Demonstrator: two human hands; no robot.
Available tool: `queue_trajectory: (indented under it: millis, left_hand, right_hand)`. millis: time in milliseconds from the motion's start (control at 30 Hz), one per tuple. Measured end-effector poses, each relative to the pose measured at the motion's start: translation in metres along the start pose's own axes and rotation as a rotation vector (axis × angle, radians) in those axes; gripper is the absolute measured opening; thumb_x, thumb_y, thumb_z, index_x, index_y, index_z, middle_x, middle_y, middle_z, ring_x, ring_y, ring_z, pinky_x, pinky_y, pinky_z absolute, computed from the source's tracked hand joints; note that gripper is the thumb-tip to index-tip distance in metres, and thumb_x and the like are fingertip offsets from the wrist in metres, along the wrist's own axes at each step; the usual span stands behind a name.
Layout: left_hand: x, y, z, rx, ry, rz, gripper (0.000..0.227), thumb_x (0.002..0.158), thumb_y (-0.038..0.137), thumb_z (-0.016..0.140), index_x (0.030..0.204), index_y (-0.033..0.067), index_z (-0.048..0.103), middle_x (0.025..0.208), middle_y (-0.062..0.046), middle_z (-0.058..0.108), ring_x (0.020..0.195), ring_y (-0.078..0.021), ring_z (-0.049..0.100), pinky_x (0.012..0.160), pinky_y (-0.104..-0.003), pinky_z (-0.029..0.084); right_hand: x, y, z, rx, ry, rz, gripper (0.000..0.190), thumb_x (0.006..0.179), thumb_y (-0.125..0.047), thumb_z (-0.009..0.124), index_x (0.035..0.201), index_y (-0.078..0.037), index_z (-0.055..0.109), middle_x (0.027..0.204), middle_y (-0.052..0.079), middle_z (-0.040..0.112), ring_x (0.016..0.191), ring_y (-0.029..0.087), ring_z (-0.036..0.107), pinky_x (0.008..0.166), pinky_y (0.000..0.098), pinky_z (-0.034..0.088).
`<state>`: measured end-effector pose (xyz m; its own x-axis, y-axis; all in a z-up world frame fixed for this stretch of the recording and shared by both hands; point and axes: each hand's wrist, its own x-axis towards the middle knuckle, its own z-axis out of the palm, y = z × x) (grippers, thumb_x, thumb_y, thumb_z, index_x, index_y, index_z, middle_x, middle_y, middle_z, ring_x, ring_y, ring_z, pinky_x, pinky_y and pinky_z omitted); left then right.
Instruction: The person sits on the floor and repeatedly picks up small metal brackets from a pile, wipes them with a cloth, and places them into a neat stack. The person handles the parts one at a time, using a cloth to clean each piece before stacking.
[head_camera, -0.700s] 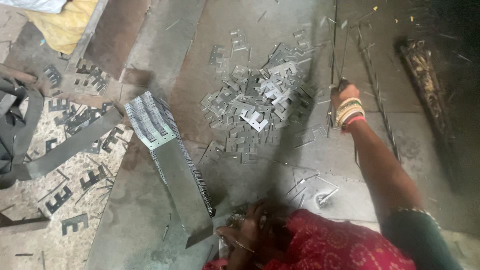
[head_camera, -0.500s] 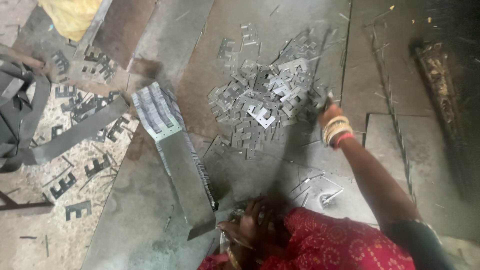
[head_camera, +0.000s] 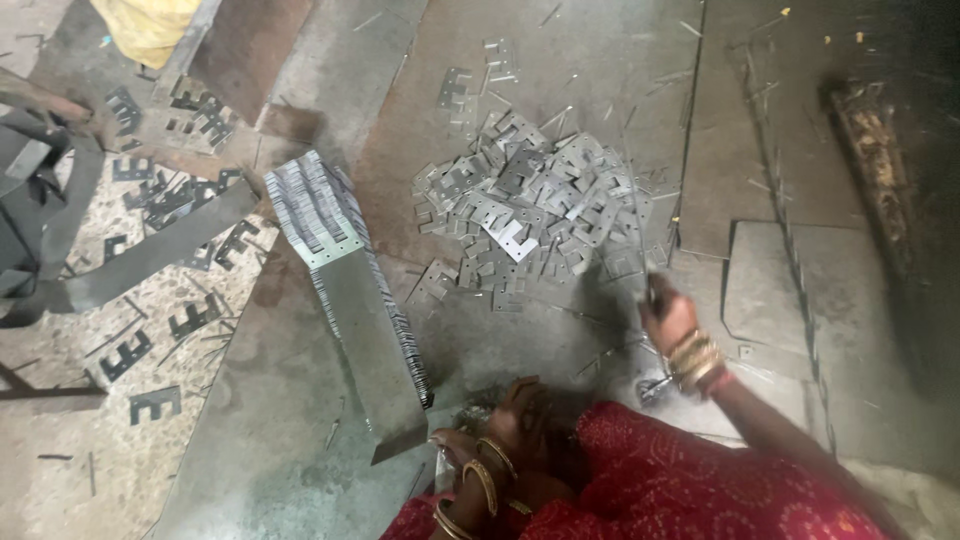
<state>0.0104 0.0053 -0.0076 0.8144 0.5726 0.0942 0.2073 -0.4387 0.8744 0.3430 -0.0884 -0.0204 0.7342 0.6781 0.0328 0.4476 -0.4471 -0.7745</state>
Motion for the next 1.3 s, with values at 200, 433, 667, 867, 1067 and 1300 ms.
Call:
queue_trajectory:
  millis: [200,433,667,867,1067,1300]
  left_hand:
    - [-0.004,-0.007,0.011,0.173,0.05,-0.065,0.023,0.091,0.012,0.071,0.114,0.0077,0.072,0.123,-0.016,0.067,0.099,-0.0357,0.072,0.08,-0.041,0.06]
    - [0.007,-0.029,-0.002,0.185,0.023,0.024,0.036,0.082,0.015,0.071,0.116,0.0053,0.07,0.126,-0.021,0.063,0.109,-0.041,0.067,0.089,-0.045,0.057]
    - [0.001,-0.03,0.003,0.151,0.013,-0.074,0.033,0.089,0.02,0.069,0.118,0.0054,0.068,0.126,-0.021,0.064,0.11,-0.0405,0.066,0.092,-0.045,0.057]
    - [-0.006,-0.023,0.013,0.161,0.019,0.041,0.032,0.095,0.024,0.067,0.121,0.0054,0.067,0.125,-0.021,0.065,0.111,-0.0401,0.066,0.093,-0.046,0.056]
    - [-0.006,-0.006,0.011,0.146,-0.084,-0.205,0.033,0.095,0.027,0.065,0.122,0.0081,0.066,0.116,-0.019,0.068,0.095,-0.0402,0.069,0.081,-0.047,0.056]
    - [-0.003,-0.001,0.007,0.15,-0.116,-0.198,0.033,0.096,0.025,0.067,0.124,0.0088,0.065,0.113,-0.013,0.066,0.09,-0.0316,0.068,0.078,-0.04,0.058]
  right_hand:
    - [0.17,-0.007,0.02,-0.072,0.011,-0.02,0.062,0.084,-0.023,0.072,0.142,-0.005,0.058,0.088,0.026,0.073,0.083,0.035,0.072,0.076,0.0464,0.056]
    - [0.289,-0.042,0.082,-0.224,-0.139,-0.126,0.038,0.094,-0.023,0.067,0.129,-0.009,0.066,0.1,0.027,0.072,0.097,0.044,0.068,0.083,0.0513,0.053]
    - [0.272,-0.065,0.149,-0.203,-0.277,-0.135,0.04,0.092,-0.014,0.06,0.132,-0.012,0.062,0.101,0.024,0.072,0.093,0.041,0.07,0.082,0.0502,0.055]
    - [0.126,-0.001,0.093,-0.308,-0.322,-0.23,0.037,0.091,-0.014,0.063,0.128,-0.011,0.062,0.081,0.016,0.071,0.071,0.035,0.073,0.061,0.0463,0.061]
    - [0.005,0.007,0.007,-0.15,-0.302,-0.206,0.043,0.092,-0.011,0.063,0.135,-0.013,0.06,0.077,0.015,0.073,0.06,0.025,0.07,0.056,0.0418,0.059]
    - [0.04,-0.073,0.025,-0.315,-0.445,0.188,0.048,0.099,-0.022,0.064,0.146,-0.023,0.055,0.094,0.02,0.077,0.066,0.026,0.068,0.055,0.0384,0.059]
